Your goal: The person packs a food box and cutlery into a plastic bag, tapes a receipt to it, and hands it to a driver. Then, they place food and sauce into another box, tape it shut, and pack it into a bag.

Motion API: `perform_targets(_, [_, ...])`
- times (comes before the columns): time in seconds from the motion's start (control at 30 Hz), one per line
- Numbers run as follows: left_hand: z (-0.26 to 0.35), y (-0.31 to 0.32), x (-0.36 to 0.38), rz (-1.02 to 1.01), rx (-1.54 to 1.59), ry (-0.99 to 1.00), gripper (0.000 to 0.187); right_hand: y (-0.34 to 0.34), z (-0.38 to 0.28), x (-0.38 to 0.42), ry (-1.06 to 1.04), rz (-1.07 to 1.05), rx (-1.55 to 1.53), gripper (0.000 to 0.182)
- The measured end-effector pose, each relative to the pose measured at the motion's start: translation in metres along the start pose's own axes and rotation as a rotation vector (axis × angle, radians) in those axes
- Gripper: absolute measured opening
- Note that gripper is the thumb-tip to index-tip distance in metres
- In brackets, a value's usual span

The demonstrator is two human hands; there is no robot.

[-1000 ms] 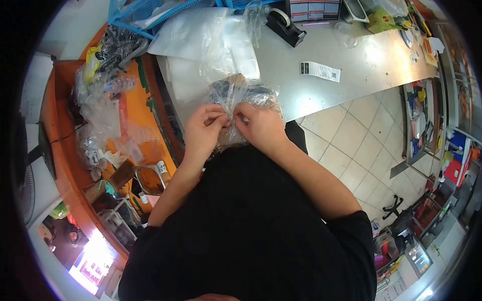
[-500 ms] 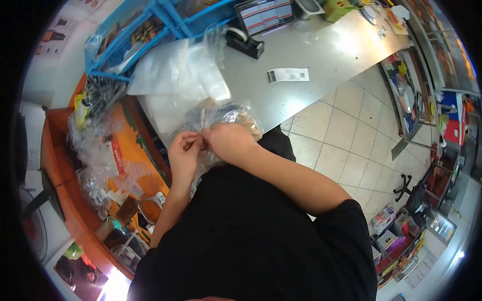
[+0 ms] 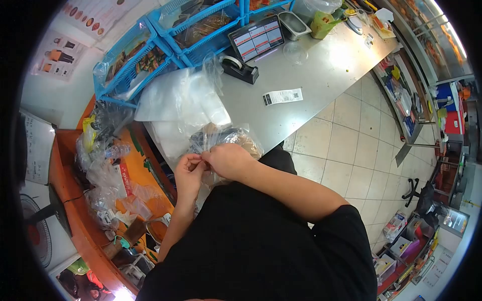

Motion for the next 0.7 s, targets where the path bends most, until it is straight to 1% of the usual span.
perform_targets(0.1, [-0.001, -0.003, -0.003, -0.051, -0.049, -0.017, 0.011, -0.001, -0.003, 0.001, -0.001, 0.033, 0.028, 0.017])
perform_targets(0.17, [0.004, -0.002, -0.005, -0.099, -0.180, -0.034, 0.013, -0.003, -0.003, 0.002, 0.035, -0.014, -0.006, 0.019])
perform_targets(0.2, [0.007, -0.001, -0.004, -0.100, -0.184, -0.032, 0.013, -0.003, -0.003, 0.002, 0.034, -0.010, -0.007, 0.019])
perform_targets(0.27, [0.014, 0.002, -0.004, -0.114, -0.293, -0.030, 0.013, 0.001, 0.003, 0.003, 0.015, 0.051, -0.056, 0.019])
perform_targets(0.3, [0.013, -0.001, -0.006, -0.115, -0.297, -0.030, 0.013, 0.005, 0.007, 0.005, 0.016, 0.054, -0.058, 0.019])
perform_targets(0.37, [0.012, -0.005, -0.011, -0.196, -0.147, -0.051, 0.012, 0.002, 0.012, 0.008, -0.083, 0.161, -0.125, 0.013])
perform_targets(0.4, [0.012, -0.005, -0.010, -0.195, -0.149, -0.054, 0.012, 0.000, 0.012, 0.010, -0.084, 0.161, -0.128, 0.013])
perform_targets(0.47, [0.017, -0.004, -0.007, -0.118, -0.237, 0.029, 0.009, -0.003, 0.011, 0.013, -0.091, 0.102, -0.151, 0.018])
perform_targets(0.5, [0.015, -0.002, -0.005, -0.115, -0.238, 0.025, 0.009, -0.001, 0.013, 0.013, -0.093, 0.099, -0.154, 0.018])
perform_targets(0.57, [0.014, -0.001, -0.003, -0.045, -0.363, 0.106, 0.008, 0.003, 0.017, 0.010, -0.112, 0.057, -0.119, 0.022])
perform_targets(0.6, [0.011, -0.001, 0.000, -0.045, -0.365, 0.104, 0.008, 0.004, 0.017, 0.011, -0.112, 0.057, -0.122, 0.022])
perform_targets(0.67, [0.006, -0.003, 0.007, 0.044, -0.390, 0.229, 0.009, 0.006, 0.016, 0.012, -0.126, 0.007, -0.028, 0.021])
perform_targets(0.7, [-0.003, -0.005, 0.007, 0.044, -0.391, 0.229, 0.009, 0.008, 0.017, 0.012, -0.126, 0.007, -0.028, 0.021])
Point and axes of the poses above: each hand's wrist, its own x-axis away from the middle knuckle, its own y-axis out of the palm, z = x × y, the point moved 4 cm from there along -x, towards the middle knuckle, and after that the axes turned 9 degrees about -z, right-handed, at the moved point
